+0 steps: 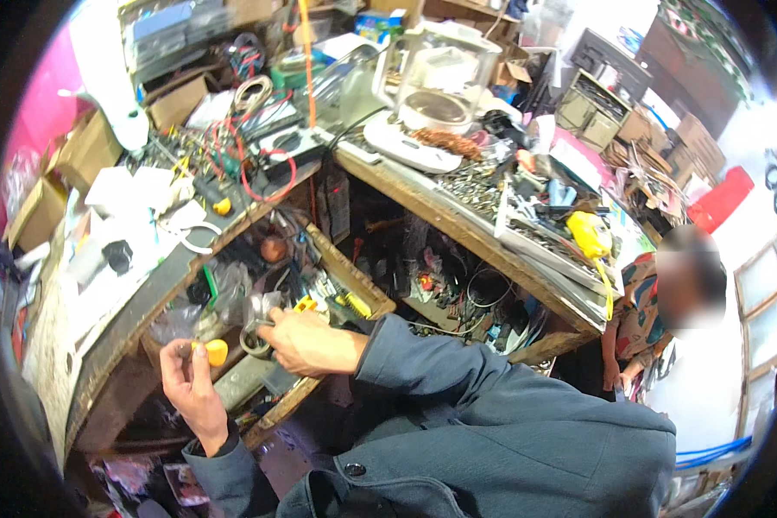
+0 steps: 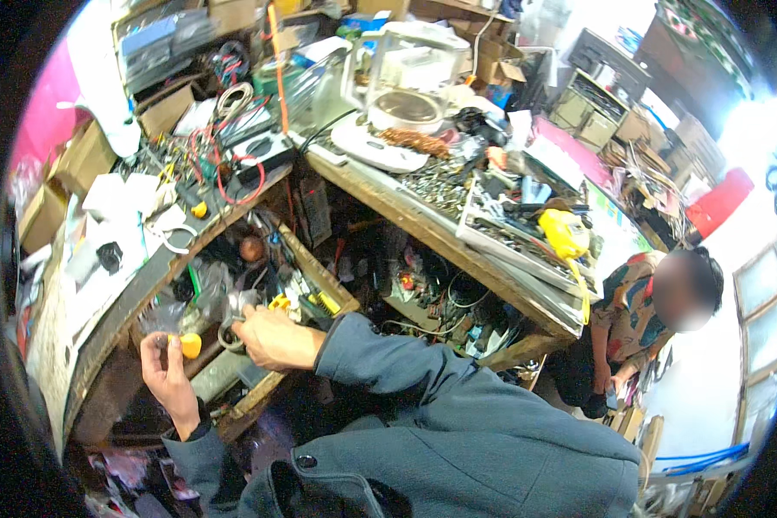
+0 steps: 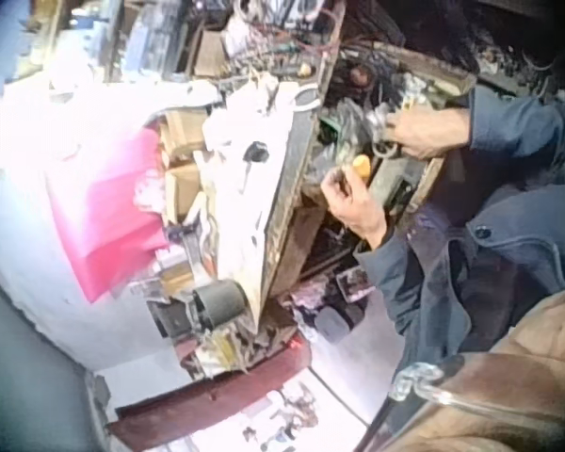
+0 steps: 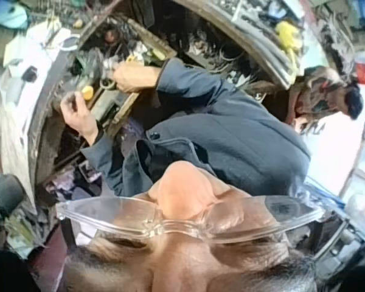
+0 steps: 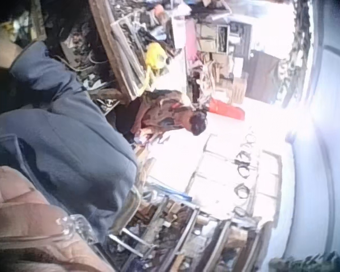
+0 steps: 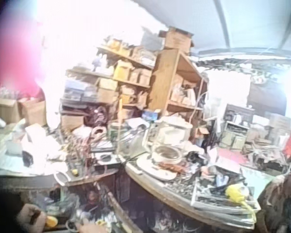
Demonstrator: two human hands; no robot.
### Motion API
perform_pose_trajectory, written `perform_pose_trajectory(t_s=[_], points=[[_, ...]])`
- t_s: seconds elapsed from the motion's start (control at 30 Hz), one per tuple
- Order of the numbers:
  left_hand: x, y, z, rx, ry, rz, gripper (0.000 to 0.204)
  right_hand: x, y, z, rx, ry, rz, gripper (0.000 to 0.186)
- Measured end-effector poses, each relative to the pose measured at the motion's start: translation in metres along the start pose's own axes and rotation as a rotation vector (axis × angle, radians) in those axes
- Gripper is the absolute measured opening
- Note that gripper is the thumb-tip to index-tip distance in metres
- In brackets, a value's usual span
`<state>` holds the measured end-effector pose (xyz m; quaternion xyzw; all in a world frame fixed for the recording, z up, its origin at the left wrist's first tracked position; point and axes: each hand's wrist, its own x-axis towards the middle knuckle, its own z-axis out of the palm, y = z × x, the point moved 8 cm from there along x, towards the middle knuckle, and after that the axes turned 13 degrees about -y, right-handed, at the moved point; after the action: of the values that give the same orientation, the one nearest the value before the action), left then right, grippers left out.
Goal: The person disassembles a small cylindrical electronic component using a screwdriver and pliers, removes a ring, and then handles a yellow-handled tool. The person also reaches for a kettle and a box of small parts on the cluttered workbench.
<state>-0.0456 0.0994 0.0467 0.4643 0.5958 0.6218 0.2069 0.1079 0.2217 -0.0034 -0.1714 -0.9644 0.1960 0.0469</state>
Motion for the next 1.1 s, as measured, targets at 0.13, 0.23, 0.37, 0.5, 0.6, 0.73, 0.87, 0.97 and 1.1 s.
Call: perform_pose_trajectory(t_s=[0.13,0.23,0.37,0.5,0.6,0.73,0.87,0.97,1.1], points=[[0.005,0.003,0.008,0.018,-0.031,0.013,0.008,-0.006,-0.001,-0.010,-0.086,0.052,0.027,0.021],[0.006,0.004,0.010,0.035,-0.042,0.022,0.009,-0.010,-0.006,-0.015,-0.105,0.073,0.004,0.019],[0.003,0.004,0.009,0.075,-0.036,-0.008,0.009,-0.012,-0.014,-0.024,-0.141,0.092,-0.038,0.019],[0.002,0.004,0.014,0.077,-0.052,-0.033,0.009,-0.019,-0.017,-0.049,-0.138,0.121,-0.064,0.019],[0.001,0.000,0.017,0.053,-0.060,-0.029,0.009,-0.019,-0.017,-0.067,-0.143,0.159,-0.056,0.016],[0.001,-0.001,0.019,0.083,-0.106,-0.075,0.011,-0.021,-0.019,-0.110,-0.179,0.198,-0.028,0.013],[0.002,-0.003,0.023,0.099,-0.114,-0.018,0.011,-0.028,-0.022,-0.169,-0.310,0.213,-0.039,0.014],[-0.002,-0.005,0.024,0.041,-0.105,-0.033,0.010,-0.046,-0.037,-0.213,-0.341,0.309,-0.085,0.013],[-0.007,-0.008,0.034,0.022,-0.169,-0.051,0.010,-0.048,-0.039,-0.244,-0.341,0.165,-0.065,0.011]])
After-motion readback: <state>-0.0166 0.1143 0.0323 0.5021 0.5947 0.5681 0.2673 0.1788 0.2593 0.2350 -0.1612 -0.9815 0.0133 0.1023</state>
